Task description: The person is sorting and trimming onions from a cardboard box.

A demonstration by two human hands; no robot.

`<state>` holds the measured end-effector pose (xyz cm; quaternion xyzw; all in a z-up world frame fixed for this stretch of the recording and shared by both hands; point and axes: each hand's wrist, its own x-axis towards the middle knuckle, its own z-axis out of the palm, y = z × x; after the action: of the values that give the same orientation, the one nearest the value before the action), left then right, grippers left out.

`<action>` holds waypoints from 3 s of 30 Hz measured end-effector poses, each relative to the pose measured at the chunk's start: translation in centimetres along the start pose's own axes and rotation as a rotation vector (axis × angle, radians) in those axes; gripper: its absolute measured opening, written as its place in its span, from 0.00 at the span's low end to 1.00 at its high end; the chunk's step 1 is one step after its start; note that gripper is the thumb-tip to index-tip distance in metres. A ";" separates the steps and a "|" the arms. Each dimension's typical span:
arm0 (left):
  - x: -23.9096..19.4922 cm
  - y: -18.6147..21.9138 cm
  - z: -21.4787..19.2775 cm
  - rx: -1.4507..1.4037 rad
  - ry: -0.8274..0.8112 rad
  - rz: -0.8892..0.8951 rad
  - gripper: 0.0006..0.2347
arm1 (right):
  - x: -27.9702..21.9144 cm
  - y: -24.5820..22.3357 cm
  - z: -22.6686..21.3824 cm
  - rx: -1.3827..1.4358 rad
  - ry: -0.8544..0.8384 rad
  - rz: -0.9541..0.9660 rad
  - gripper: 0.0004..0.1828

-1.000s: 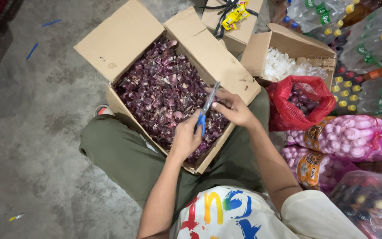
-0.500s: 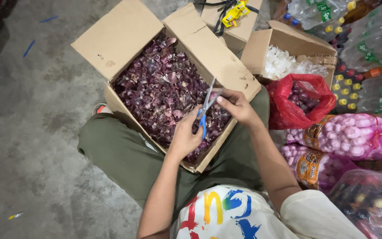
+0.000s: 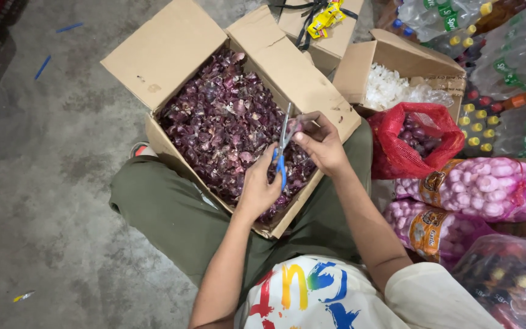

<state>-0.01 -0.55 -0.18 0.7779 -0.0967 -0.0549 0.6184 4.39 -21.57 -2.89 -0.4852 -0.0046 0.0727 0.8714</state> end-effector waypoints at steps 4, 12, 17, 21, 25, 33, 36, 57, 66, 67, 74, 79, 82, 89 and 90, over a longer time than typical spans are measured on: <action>-0.4 -1.2 0.3 0.005 0.063 0.166 0.23 | -0.2 1.2 -1.0 -0.210 0.019 -0.075 0.19; 0.6 -2.0 1.0 -0.355 0.031 -0.282 0.19 | -0.6 0.2 0.7 -0.415 0.085 0.004 0.23; 0.7 -4.3 0.6 -0.690 0.125 -0.206 0.20 | -1.3 0.0 2.4 -0.547 -0.003 -0.046 0.24; 0.6 -3.9 0.4 -0.701 0.122 -0.270 0.22 | -2.2 -0.3 4.8 -0.846 -0.123 -0.158 0.24; 0.6 -4.4 0.2 -0.769 0.164 -0.252 0.22 | -2.4 0.1 4.8 -0.888 -0.172 -0.236 0.23; 0.7 -3.6 0.3 -0.803 0.257 -0.122 0.22 | -2.7 -1.5 8.3 -1.123 -0.050 -0.419 0.07; 0.7 -3.5 0.6 -0.758 0.285 -0.129 0.23 | -2.6 0.1 7.0 -1.183 -0.032 -0.495 0.10; 0.6 -3.1 1.3 -0.701 0.113 -0.360 0.12 | -3.9 -1.0 2.9 -0.861 -0.028 -0.114 0.16; 0.6 -1.0 -0.4 -0.730 0.118 -0.291 0.13 | -6.3 -10.3 -22.2 -1.075 0.761 -0.270 0.12; 0.6 -0.9 -0.4 -0.731 0.119 -0.293 0.13 | -6.9 -9.7 -25.7 -1.077 0.760 -0.269 0.12; 0.7 -1.3 -0.4 -0.693 0.122 -0.271 0.13 | -8.1 -6.9 -38.1 -1.517 0.503 0.376 0.25; 1.0 -1.4 -0.6 -0.679 0.156 -0.238 0.13 | -7.5 -3.1 -46.2 -1.595 -0.081 0.536 0.29; 0.8 -2.0 -1.4 -0.698 0.242 -0.240 0.13 | -6.1 -4.6 -39.5 -1.551 0.097 0.686 0.27; 0.9 -4.1 -2.8 -0.921 0.577 -0.212 0.13 | -3.7 -9.2 -12.4 -1.788 0.481 -0.213 0.15; 0.8 -4.5 -3.0 -0.966 0.655 -0.187 0.13 | -3.1 -8.5 -9.9 -1.609 0.369 -0.331 0.10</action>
<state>1.76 3.11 -3.83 0.3900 0.2043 0.0960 0.8927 3.18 -34.72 -0.74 -0.9555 0.0165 -0.1621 0.2459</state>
